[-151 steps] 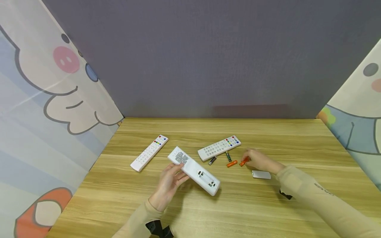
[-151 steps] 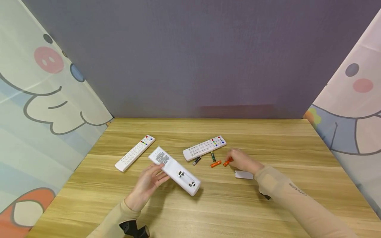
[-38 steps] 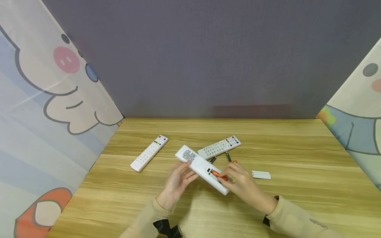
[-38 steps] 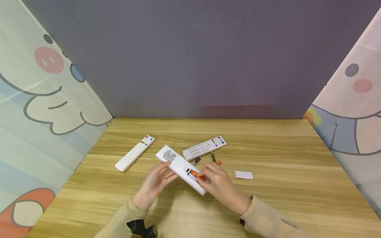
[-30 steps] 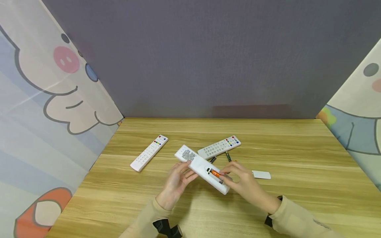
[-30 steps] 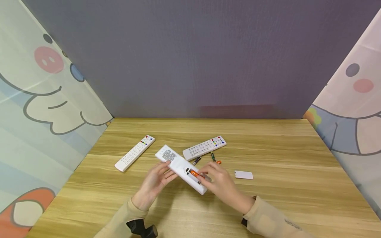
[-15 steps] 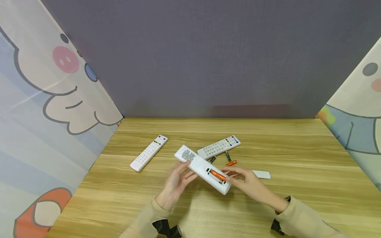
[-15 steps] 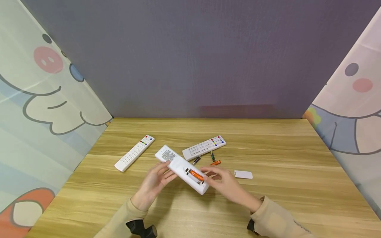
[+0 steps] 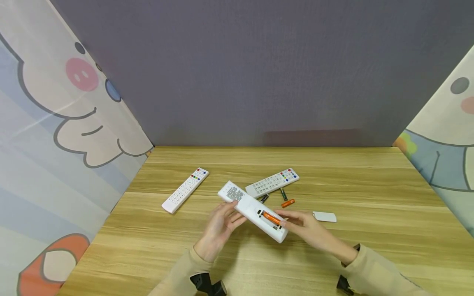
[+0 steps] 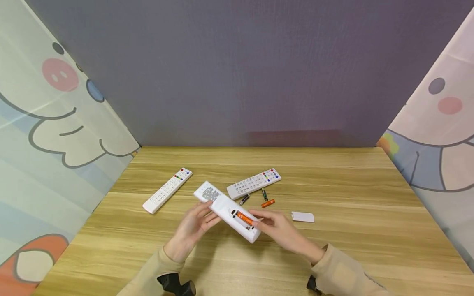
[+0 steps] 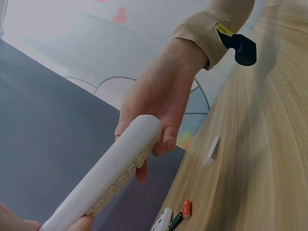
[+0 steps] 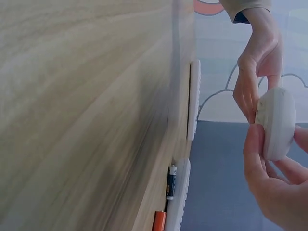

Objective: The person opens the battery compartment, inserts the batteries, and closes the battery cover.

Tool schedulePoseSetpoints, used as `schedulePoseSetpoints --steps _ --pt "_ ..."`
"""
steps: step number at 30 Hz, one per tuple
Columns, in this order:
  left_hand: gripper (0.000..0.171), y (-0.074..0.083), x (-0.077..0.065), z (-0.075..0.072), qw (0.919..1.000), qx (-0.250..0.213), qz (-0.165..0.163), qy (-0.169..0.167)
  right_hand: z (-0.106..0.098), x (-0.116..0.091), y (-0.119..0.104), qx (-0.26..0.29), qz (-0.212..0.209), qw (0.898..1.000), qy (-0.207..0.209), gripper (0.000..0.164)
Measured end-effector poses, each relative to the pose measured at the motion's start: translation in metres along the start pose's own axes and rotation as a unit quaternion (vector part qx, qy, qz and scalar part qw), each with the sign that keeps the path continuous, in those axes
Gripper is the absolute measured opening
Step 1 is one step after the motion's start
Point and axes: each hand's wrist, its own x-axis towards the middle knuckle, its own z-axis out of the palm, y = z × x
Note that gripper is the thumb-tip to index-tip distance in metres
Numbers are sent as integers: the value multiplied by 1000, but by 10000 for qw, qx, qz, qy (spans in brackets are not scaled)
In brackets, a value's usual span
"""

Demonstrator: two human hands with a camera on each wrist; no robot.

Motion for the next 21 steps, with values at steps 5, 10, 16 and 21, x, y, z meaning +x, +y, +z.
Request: schedulePoseSetpoints --steps 5,10,16,21 --pt "42 -1 0 -1 10000 15 45 -59 4 1 0 181 176 9994 223 36" --pt "38 -2 0 -1 10000 0 93 -34 7 2 -1 210 366 9982 419 36" --pt "33 -1 -3 2 9999 -5 131 -53 10 3 -4 324 767 9947 606 37" --pt "36 -2 -5 4 9997 74 210 -130 11 4 -5 444 989 9912 762 37"
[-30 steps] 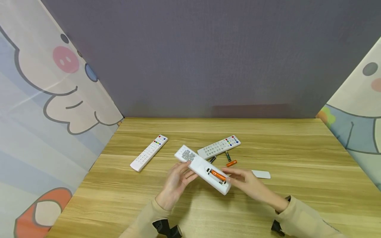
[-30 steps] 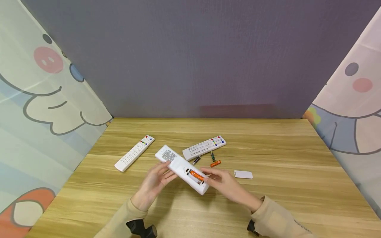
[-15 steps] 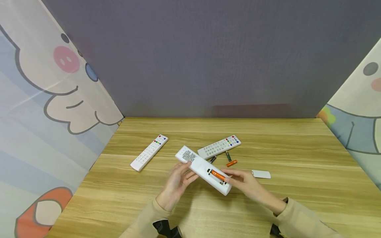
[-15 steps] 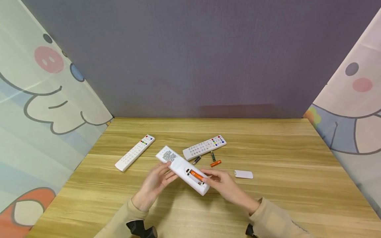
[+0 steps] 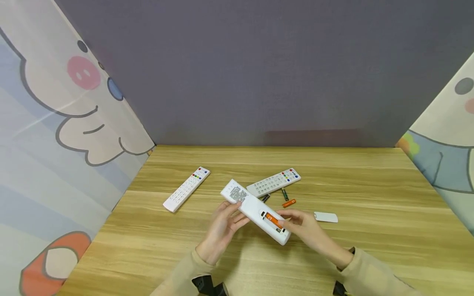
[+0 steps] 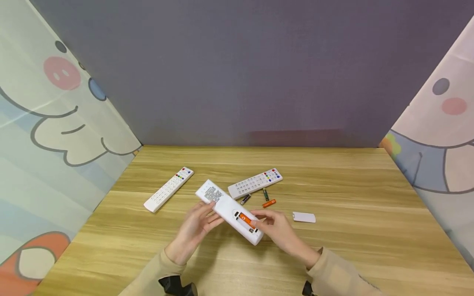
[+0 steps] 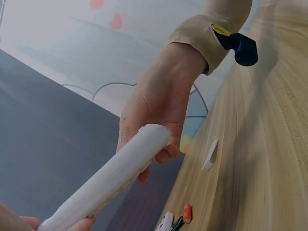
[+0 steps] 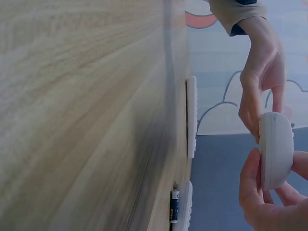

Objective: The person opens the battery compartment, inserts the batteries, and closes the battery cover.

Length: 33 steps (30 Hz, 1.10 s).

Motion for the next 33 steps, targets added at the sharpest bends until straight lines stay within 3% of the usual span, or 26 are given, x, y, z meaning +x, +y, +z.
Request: schedulePoseSetpoints --steps 10,17,22,27,33 --pt "39 1 0 -1 9999 -8 -109 -46 -1 0 1 -60 -62 10000 31 37" --pt "39 0 0 -2 9998 -1 -198 -4 -3 1 3 -194 -361 9987 -300 37" --pt "40 -1 1 -3 9997 45 -227 -19 -6 3 6 -602 -682 9948 -467 35" --pt "40 -1 3 -5 9997 73 -228 28 -10 5 7 -837 -667 9920 -671 31" --pt "27 -2 4 -9 9995 121 -250 165 -17 10 11 -1082 -751 9878 -825 30"
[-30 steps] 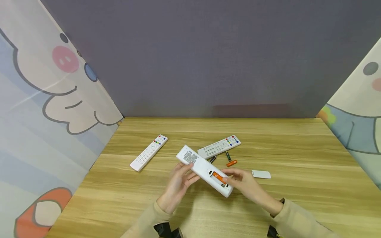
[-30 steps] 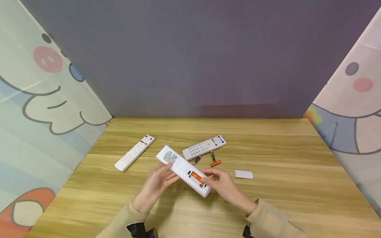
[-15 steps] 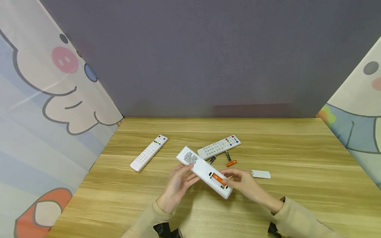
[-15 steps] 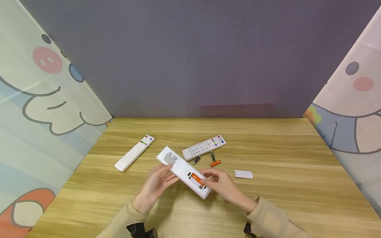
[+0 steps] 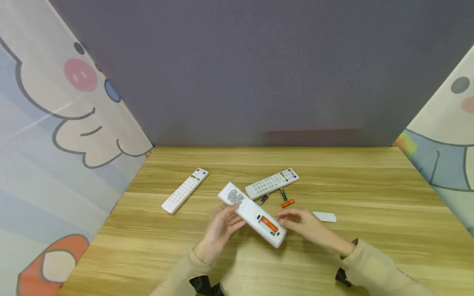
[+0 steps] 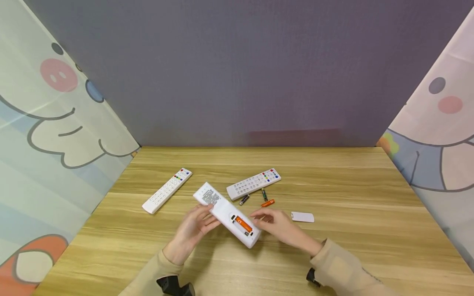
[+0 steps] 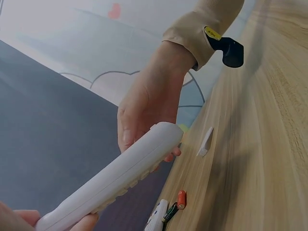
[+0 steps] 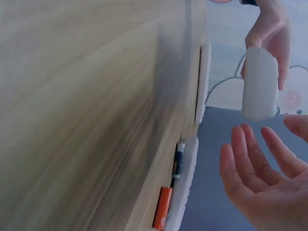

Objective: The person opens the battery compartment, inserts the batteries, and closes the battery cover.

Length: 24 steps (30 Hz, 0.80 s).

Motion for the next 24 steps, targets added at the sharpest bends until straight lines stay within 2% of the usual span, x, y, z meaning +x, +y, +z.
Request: schedulePoseSetpoints --steps 7,17,24 --pt "25 0 1 -5 10000 -19 -19 53 -9 4 9 -146 -211 9997 31 25" --pt "12 0 2 -8 10000 32 -18 92 -17 12 20 -933 -182 9948 369 21" --pt "12 0 2 -11 9999 35 -87 115 -20 16 23 -1217 -87 9915 461 22"
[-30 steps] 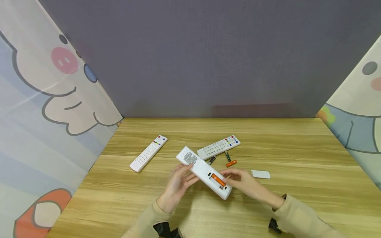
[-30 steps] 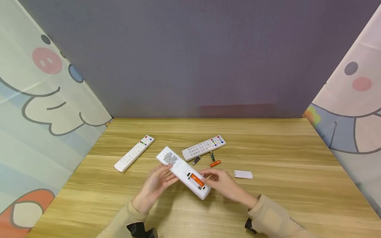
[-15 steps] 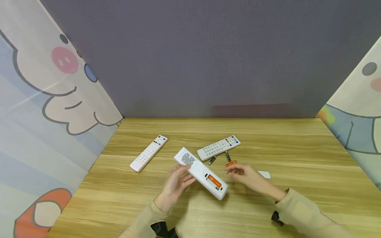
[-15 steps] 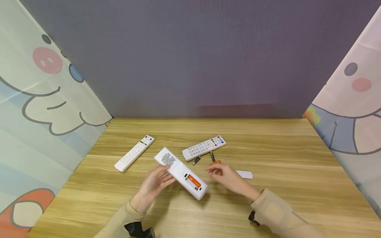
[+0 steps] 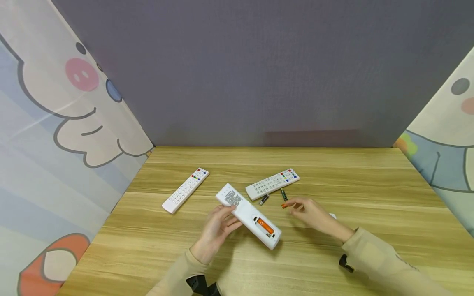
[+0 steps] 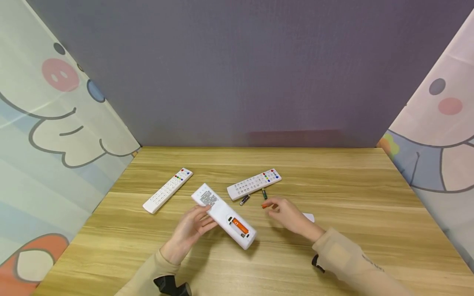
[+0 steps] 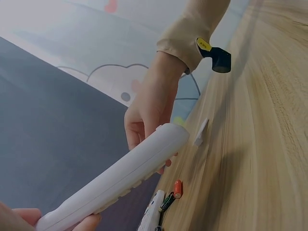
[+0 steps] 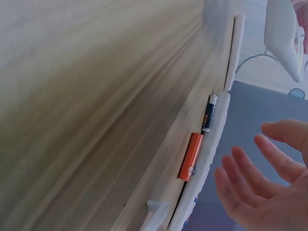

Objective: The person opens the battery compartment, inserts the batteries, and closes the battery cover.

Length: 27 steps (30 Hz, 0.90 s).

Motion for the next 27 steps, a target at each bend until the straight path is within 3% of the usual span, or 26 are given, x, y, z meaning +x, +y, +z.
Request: schedulePoseSetpoints --steps 13,27 --pt "8 0 0 0 9999 -26 37 105 1 7 9 -518 196 9983 205 30" --pt "14 1 0 -3 9999 25 64 124 1 15 21 -733 32 9972 117 26"
